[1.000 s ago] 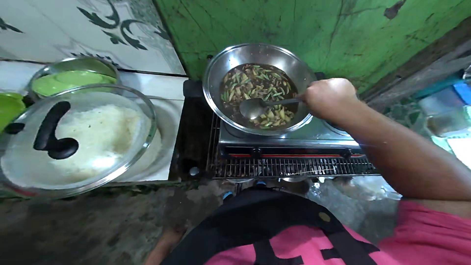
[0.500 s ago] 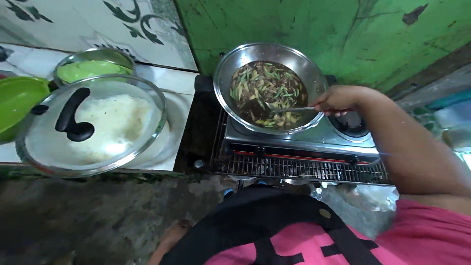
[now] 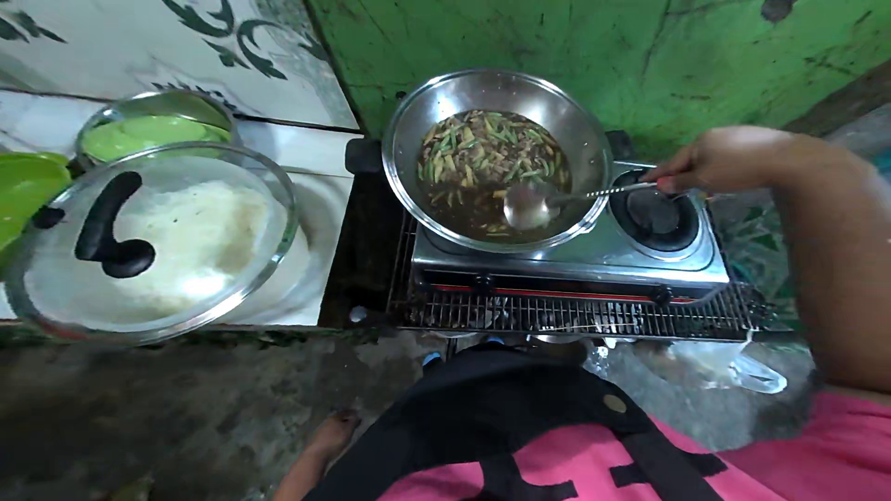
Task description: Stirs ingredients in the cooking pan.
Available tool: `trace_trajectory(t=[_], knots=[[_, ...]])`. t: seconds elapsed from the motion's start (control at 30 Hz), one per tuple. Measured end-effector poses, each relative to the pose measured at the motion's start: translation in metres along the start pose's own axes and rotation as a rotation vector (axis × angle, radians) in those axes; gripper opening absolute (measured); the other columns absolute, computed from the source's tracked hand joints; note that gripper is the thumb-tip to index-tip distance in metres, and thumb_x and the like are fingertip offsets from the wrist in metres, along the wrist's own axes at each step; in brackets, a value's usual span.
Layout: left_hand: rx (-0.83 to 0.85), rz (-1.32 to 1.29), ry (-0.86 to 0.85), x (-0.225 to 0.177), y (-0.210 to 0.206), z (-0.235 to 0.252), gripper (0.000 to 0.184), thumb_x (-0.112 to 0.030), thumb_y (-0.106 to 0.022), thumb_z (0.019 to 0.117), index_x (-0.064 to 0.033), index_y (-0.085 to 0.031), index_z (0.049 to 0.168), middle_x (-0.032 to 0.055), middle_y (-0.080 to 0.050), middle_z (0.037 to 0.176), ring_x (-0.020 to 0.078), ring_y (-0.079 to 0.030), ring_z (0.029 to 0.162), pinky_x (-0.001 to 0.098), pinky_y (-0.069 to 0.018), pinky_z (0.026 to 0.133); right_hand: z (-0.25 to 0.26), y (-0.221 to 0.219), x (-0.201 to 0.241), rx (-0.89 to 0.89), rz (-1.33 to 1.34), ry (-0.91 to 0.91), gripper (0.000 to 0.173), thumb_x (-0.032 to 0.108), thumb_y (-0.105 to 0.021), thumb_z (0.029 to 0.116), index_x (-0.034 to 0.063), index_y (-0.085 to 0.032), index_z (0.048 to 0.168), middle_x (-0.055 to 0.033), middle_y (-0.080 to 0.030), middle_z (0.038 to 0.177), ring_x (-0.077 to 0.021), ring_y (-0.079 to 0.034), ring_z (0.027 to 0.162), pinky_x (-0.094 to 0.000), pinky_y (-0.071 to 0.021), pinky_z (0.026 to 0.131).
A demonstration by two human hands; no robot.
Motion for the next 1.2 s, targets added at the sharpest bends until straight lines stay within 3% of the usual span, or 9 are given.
trace_trajectory(t=[0.27, 0.43, 0.67, 0.73, 0.8, 0.87, 0.93, 1.07, 1.2], knots=[[0.004, 0.000, 0.022, -0.037, 0.012, -0.026, 0.046, -0.043, -0.058, 0.1031, -0.0151, -0.061, 0.139, 0.0151, -0.067, 0.132, 0.0352, -0.061, 0.126, 0.0599, -0.0466, 0.107, 0.066, -0.042, 0.006, 0.003, -0.136, 0.080, 0.028, 0.033, -0.061, 0.1044, 0.0345, -0.073, 0.130, -0.0149, -0.074, 0.117, -0.0422, -0.066, 0.113, -0.0730, -0.0468, 0.095], [-0.036, 0.010, 0.000, -0.032, 0.006, -0.026, 0.053, -0.048, -0.061, 0.1004, -0.0174, -0.057, 0.143, 0.0167, -0.068, 0.129, 0.0381, -0.064, 0.122, 0.0634, -0.0483, 0.104, 0.068, -0.055, 0.024, 0.171, 0.129, 0.086, 0.029, 0.032, -0.055, 0.1082, 0.0275, -0.071, 0.132, -0.0068, -0.071, 0.084, -0.0186, -0.062, 0.059, -0.0393, -0.0541, 0.057], [-0.018, -0.022, 0.008, -0.009, -0.018, -0.014, 0.054, -0.051, -0.058, 0.1008, -0.0139, -0.062, 0.139, 0.0182, -0.067, 0.132, 0.0381, -0.061, 0.126, 0.0620, -0.0463, 0.107, 0.056, -0.004, 0.018, 0.193, 0.338, 0.026, 0.030, 0.027, -0.052, 0.1096, 0.0213, -0.070, 0.133, -0.0041, -0.068, 0.079, -0.0115, -0.052, 0.051, -0.0281, -0.0453, 0.048], [0.017, -0.049, 0.016, -0.004, -0.024, -0.011, 0.052, -0.047, -0.059, 0.1021, -0.0125, -0.061, 0.140, 0.0186, -0.066, 0.133, 0.0381, -0.060, 0.128, 0.0606, -0.0451, 0.109, 0.057, 0.016, 0.031, 0.072, 0.249, 0.047, 0.029, 0.029, -0.053, 0.1092, 0.0220, -0.071, 0.131, -0.0051, -0.069, 0.084, -0.0146, -0.056, 0.057, -0.0326, -0.0488, 0.053], [0.019, -0.091, 0.021, 0.001, -0.029, -0.010, 0.049, -0.044, -0.060, 0.1022, -0.0114, -0.061, 0.139, 0.0190, -0.066, 0.132, 0.0372, -0.062, 0.126, 0.0594, -0.0464, 0.108, 0.057, 0.038, 0.048, -0.116, 0.036, 0.061, 0.027, 0.031, -0.056, 0.1077, 0.0245, -0.074, 0.127, -0.0135, -0.074, 0.099, -0.0312, -0.069, 0.079, -0.0556, -0.0557, 0.069], [0.013, -0.090, 0.028, 0.001, -0.030, -0.014, 0.047, -0.043, -0.061, 0.1017, -0.0130, -0.062, 0.137, 0.0174, -0.068, 0.130, 0.0357, -0.063, 0.124, 0.0587, -0.0484, 0.106, 0.048, 0.056, 0.065, -0.249, -0.112, -0.012, 0.028, 0.031, -0.057, 0.1047, 0.0253, -0.073, 0.127, -0.0238, -0.071, 0.116, -0.0504, -0.065, 0.109, -0.0769, -0.0472, 0.084], [0.025, -0.084, 0.034, -0.005, -0.028, -0.023, 0.047, -0.043, -0.059, 0.1025, -0.0127, -0.062, 0.138, 0.0178, -0.067, 0.131, 0.0365, -0.063, 0.124, 0.0591, -0.0481, 0.106, 0.052, 0.061, 0.075, -0.285, -0.118, -0.026, 0.029, 0.030, -0.056, 0.1036, 0.0247, -0.072, 0.127, -0.0249, -0.070, 0.118, -0.0519, -0.064, 0.113, -0.0785, -0.0457, 0.084], [-0.012, -0.065, 0.012, 0.005, -0.036, -0.012, 0.048, -0.045, -0.061, 0.1005, -0.0148, -0.062, 0.138, 0.0159, -0.070, 0.127, 0.0358, -0.065, 0.122, 0.0597, -0.0495, 0.105, 0.084, 0.039, 0.085, -0.085, 0.104, 0.034, 0.030, 0.031, -0.052, 0.1089, 0.0201, -0.070, 0.129, -0.0132, -0.071, 0.097, -0.0257, -0.065, 0.072, -0.0479, -0.0549, 0.066], [-0.019, -0.063, 0.006, 0.020, -0.042, 0.004, 0.052, -0.052, -0.061, 0.0986, -0.0180, -0.063, 0.137, 0.0134, -0.071, 0.124, 0.0341, -0.067, 0.118, 0.0599, -0.0518, 0.102, 0.106, 0.001, 0.097, 0.151, 0.200, -0.005, 0.032, 0.032, -0.051, 0.1098, 0.0194, -0.067, 0.134, -0.0084, -0.067, 0.088, -0.0159, -0.057, 0.062, -0.0336, -0.0504, 0.058]])
Point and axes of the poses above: each hand's wrist, its own z-axis towards the middle knuckle, its own y-axis out of the back of the hand, x = y × z, the point moved 7 cm from there along z, towards the middle knuckle
